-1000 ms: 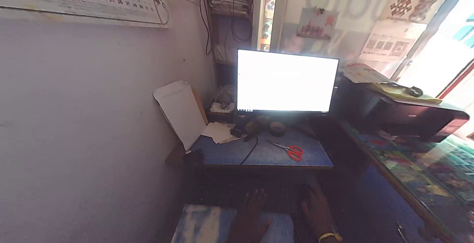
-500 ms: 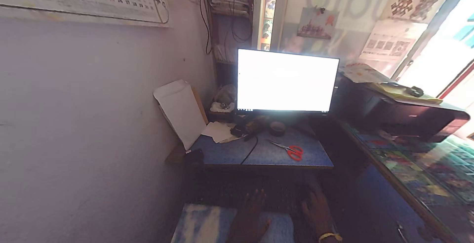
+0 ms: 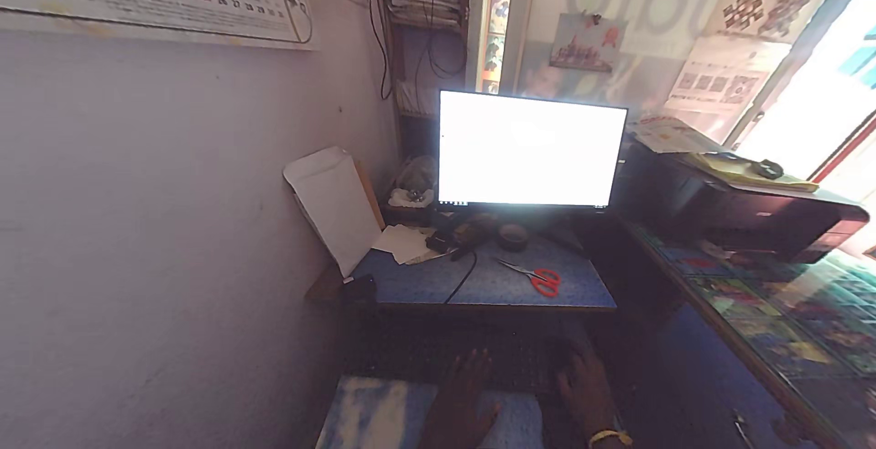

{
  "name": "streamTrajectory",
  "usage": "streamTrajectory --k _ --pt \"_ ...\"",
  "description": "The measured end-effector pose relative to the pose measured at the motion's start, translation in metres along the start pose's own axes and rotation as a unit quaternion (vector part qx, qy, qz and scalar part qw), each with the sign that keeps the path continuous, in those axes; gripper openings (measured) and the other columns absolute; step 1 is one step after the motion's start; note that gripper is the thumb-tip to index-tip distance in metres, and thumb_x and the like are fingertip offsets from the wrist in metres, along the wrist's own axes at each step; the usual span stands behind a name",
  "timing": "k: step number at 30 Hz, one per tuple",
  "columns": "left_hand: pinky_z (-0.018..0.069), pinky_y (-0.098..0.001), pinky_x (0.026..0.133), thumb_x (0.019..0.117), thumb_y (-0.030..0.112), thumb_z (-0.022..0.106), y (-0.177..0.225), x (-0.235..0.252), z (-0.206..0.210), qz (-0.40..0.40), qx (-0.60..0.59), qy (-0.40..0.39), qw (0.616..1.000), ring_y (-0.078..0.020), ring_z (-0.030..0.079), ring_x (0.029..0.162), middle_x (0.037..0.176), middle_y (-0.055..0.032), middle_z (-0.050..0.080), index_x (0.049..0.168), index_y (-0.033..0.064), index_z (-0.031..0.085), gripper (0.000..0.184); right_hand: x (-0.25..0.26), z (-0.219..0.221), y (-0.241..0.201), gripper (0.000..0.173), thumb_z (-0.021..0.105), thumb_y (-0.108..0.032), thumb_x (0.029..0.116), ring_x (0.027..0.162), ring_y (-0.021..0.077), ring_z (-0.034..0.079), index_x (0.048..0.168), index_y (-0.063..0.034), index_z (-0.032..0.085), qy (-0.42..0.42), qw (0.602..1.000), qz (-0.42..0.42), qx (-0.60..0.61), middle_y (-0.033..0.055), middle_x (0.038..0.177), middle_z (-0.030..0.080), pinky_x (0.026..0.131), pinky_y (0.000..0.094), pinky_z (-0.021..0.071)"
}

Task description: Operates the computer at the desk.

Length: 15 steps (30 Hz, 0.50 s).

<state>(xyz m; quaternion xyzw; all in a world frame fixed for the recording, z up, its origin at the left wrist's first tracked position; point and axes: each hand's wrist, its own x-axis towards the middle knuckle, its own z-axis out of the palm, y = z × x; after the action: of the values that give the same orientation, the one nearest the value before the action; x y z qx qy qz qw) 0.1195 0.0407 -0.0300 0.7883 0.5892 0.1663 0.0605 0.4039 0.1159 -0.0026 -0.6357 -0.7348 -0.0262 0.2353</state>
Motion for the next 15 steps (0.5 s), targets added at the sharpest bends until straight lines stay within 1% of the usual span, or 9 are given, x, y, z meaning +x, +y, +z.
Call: streamTrajectory --k 5,11,13,15 --pt "0.0107 -0.0529 0.128 0.1026 0.066 0.030 0.0001 -0.0001 0.0011 0.000 -0.006 -0.005 1.000 -0.0187 0.016 0.158 0.171 0.0022 0.022 0.162 0.0159 0.031 0.078 -0.0008 -0.0034 -0.0021 0.046 0.065 -0.031 0.0867 0.129 0.0429 0.057 0.122 -0.0025 0.072 -0.009 1.000 0.008 0.000 0.0214 0.140 0.061 0.106 0.0560 0.0480" --pt "0.0114 -0.0524 0.128 0.1028 0.066 0.031 -0.0001 -0.0007 0.0014 0.004 -0.005 0.015 1.000 -0.0191 0.018 0.158 0.170 0.0016 0.025 0.162 0.0154 0.032 0.077 -0.0003 -0.0031 -0.0022 0.046 0.066 -0.030 0.0857 0.129 0.0434 0.057 0.121 -0.0022 0.072 -0.008 1.000 0.008 0.004 0.0217 0.139 0.061 0.106 0.0567 0.0481" --pt "0.0112 -0.0520 0.128 0.1029 0.065 0.032 -0.0009 -0.0004 0.0016 0.004 -0.007 0.017 1.000 -0.0184 0.018 0.158 0.170 0.0021 0.024 0.162 0.0161 0.032 0.077 0.0008 -0.0050 -0.0044 0.048 0.066 -0.031 0.0859 0.130 0.0439 0.057 0.124 -0.0016 0.071 -0.013 1.000 0.014 0.001 0.0226 0.140 0.060 0.106 0.0565 0.0476" --pt "0.0106 -0.0513 0.128 0.1025 0.065 0.033 -0.0019 -0.0024 0.0008 0.000 -0.026 0.023 0.999 -0.0181 0.018 0.158 0.170 0.0024 0.025 0.161 0.0167 0.033 0.076 0.0017 -0.0080 -0.0090 0.054 0.067 -0.030 0.0866 0.132 0.0447 0.055 0.132 -0.0002 0.066 -0.029 0.999 0.026 0.006 0.0248 0.143 0.058 0.109 0.0571 0.0451"
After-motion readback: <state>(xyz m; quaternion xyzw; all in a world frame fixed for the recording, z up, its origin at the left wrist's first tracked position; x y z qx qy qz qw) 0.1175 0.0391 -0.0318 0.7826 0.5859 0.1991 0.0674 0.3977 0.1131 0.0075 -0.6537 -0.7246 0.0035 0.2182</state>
